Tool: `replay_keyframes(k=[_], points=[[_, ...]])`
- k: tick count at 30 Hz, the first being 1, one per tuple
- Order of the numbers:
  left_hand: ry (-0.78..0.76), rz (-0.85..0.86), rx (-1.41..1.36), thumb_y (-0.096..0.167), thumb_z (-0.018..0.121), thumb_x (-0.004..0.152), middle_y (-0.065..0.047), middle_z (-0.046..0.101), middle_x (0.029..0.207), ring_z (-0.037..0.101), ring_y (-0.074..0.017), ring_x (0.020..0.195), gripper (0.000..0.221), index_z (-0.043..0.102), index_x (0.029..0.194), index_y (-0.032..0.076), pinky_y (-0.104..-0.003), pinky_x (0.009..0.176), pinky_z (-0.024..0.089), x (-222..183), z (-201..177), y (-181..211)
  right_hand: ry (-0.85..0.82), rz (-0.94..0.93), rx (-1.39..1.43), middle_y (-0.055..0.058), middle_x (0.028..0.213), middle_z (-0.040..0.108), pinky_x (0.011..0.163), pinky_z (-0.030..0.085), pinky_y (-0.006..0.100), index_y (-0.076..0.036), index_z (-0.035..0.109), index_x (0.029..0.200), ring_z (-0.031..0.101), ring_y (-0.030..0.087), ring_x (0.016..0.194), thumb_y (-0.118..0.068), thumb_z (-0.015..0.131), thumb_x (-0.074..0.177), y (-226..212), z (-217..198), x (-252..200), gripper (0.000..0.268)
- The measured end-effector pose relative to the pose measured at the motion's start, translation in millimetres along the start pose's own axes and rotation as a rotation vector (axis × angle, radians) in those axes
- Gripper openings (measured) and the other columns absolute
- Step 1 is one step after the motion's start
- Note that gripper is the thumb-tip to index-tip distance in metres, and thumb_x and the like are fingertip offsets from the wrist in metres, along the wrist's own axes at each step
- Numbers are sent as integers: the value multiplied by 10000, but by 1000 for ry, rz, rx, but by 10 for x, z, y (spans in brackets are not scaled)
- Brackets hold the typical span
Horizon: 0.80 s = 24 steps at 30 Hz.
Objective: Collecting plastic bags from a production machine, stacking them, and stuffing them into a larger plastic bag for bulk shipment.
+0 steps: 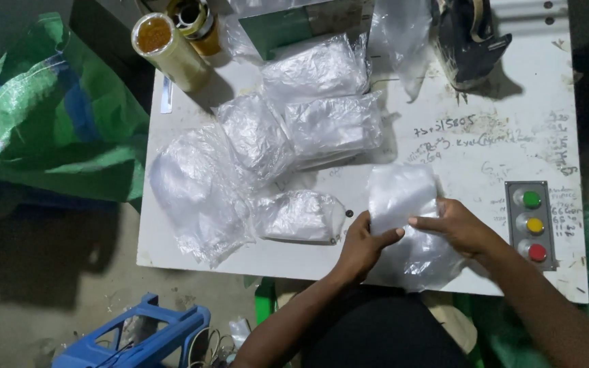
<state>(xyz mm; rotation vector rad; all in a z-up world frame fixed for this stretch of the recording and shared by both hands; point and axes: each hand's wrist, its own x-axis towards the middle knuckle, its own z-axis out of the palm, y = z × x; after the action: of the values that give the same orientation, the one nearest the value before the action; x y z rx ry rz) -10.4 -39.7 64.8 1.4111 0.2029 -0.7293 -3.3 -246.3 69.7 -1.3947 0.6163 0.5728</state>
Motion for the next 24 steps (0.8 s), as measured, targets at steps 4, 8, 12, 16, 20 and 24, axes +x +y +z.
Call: replay_keyframes(k=[4,8,12,16,20,24], points=[[106,-19,-54,389,922,700,-227,597,1273,570,-332,1257,962,489,1431,-61,-462,1078,461,-90,44,211,-47,41,102,337,824,749,628,583,585,186,719,1023,750,454,727,57,804,793,-39,32,-35,277],[4,-156,-11,455,908,651,-236,587,1151,567,-322,1160,896,548,1269,-85,-499,981,459,-61,177,527,-93,-10,151,295,928,744,755,574,587,117,735,1061,713,403,876,-29,787,848,152,-28,97,264],[-118,384,69,223,919,729,-230,667,1178,593,-349,1234,698,606,1286,-57,-541,1005,480,396,15,556,35,-533,-245,254,1056,780,947,544,547,102,749,1126,708,323,1068,14,832,810,-124,-249,39,338],[-42,933,370,211,835,862,-42,725,1019,678,-311,1026,180,683,928,140,-410,994,451,592,-151,268,51,-850,-445,194,1138,731,1099,421,530,14,771,1055,658,316,1163,-93,788,843,-24,-253,65,239],[-9,1122,725,72,797,857,-8,737,1217,645,-254,1184,122,698,881,140,-461,1092,386,727,-321,-272,-3,-1291,-708,107,1259,678,1308,234,518,-125,809,974,594,318,1300,-277,747,878,393,-213,282,191],[-156,944,598,182,703,917,-123,731,1183,654,-331,1191,205,701,1083,63,-529,1180,332,811,-532,-771,-169,-1093,-342,151,1315,679,1294,167,550,-48,785,1125,488,296,1416,-713,549,884,1381,-587,707,746]])
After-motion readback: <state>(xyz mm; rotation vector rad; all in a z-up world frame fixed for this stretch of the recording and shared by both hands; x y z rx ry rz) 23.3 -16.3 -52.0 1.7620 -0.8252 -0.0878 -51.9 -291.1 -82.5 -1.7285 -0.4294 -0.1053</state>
